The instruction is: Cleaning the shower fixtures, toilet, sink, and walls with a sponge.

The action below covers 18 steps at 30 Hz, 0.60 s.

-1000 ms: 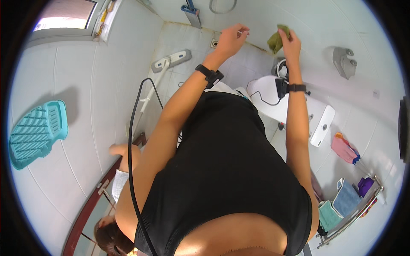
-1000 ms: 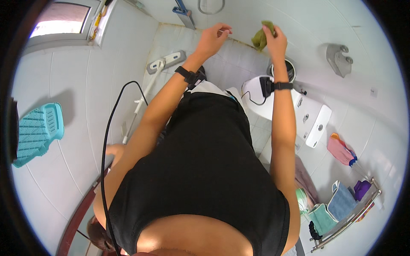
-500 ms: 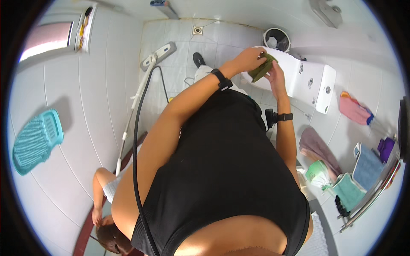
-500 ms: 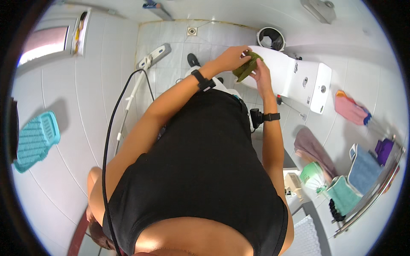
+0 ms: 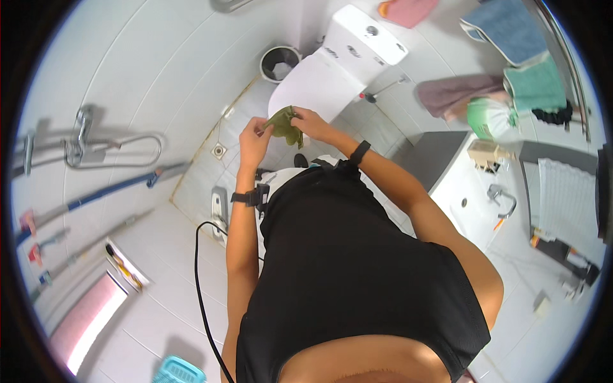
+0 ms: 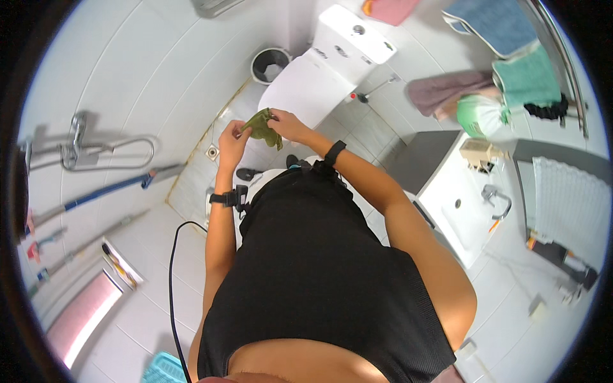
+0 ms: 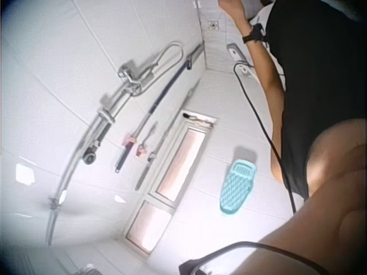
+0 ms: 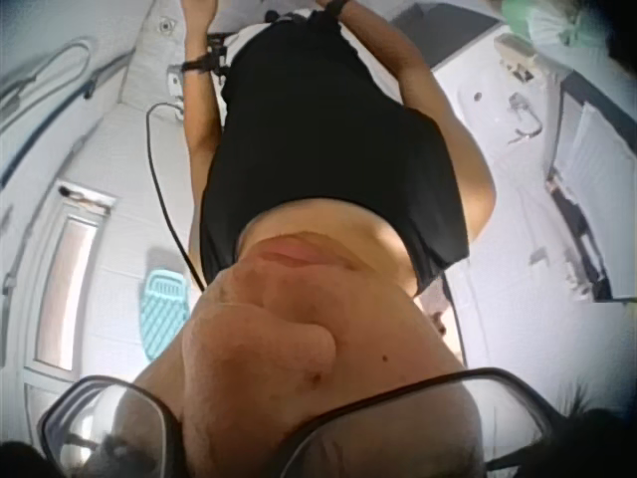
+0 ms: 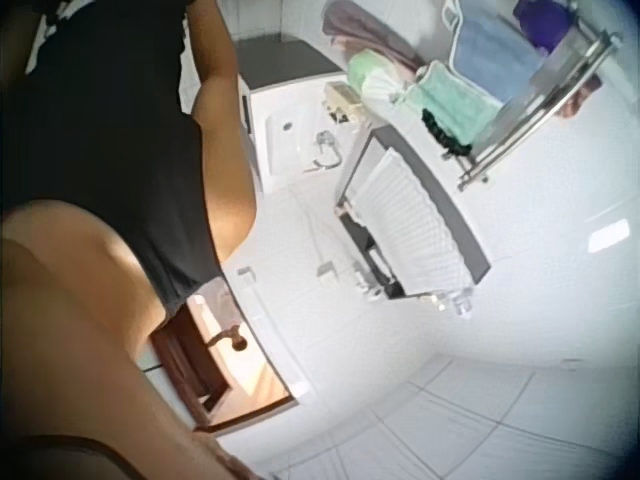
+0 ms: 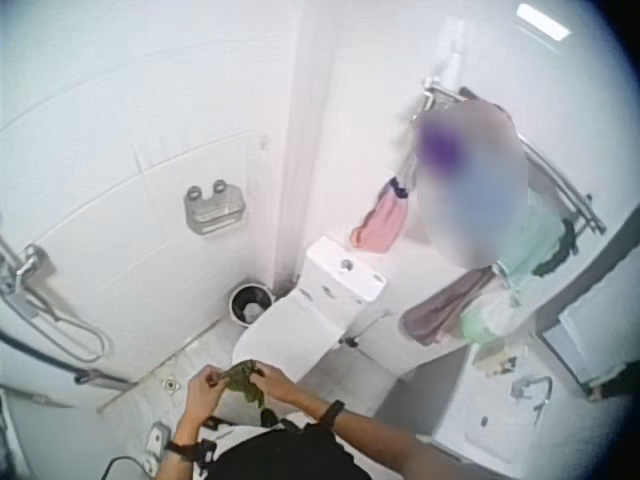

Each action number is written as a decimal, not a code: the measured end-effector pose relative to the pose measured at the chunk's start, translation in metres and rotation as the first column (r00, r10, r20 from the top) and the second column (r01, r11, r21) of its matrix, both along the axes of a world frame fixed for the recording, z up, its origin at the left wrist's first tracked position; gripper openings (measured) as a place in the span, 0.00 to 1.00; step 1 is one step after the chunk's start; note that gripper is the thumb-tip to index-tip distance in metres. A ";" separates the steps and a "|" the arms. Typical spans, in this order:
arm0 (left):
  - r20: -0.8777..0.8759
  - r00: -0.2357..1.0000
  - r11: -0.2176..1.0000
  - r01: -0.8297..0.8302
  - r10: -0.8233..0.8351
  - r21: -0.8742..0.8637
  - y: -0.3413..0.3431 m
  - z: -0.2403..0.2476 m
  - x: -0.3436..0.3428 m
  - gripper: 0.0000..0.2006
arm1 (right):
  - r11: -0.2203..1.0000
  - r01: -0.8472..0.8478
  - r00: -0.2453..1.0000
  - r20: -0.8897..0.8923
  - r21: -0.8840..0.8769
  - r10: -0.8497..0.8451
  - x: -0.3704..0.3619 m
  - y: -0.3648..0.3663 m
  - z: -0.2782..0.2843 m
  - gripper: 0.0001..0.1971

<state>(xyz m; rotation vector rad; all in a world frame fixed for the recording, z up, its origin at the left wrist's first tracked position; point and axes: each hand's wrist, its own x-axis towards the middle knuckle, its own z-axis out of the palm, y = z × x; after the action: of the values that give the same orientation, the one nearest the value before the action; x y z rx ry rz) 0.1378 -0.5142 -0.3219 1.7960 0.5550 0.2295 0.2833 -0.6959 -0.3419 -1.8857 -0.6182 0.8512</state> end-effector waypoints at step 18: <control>0.039 0.994 0.940 0.114 -0.107 -0.321 0.030 0.006 0.043 0.13 | 0.974 0.111 0.886 -0.464 0.198 -0.007 0.039 -0.005 0.024 0.23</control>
<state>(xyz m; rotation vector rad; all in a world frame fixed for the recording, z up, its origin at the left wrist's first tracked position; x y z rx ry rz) 0.1806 -0.4842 -0.3159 1.4980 0.4467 0.0739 0.3224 -0.7012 -0.3177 -1.4230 -0.3384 1.0982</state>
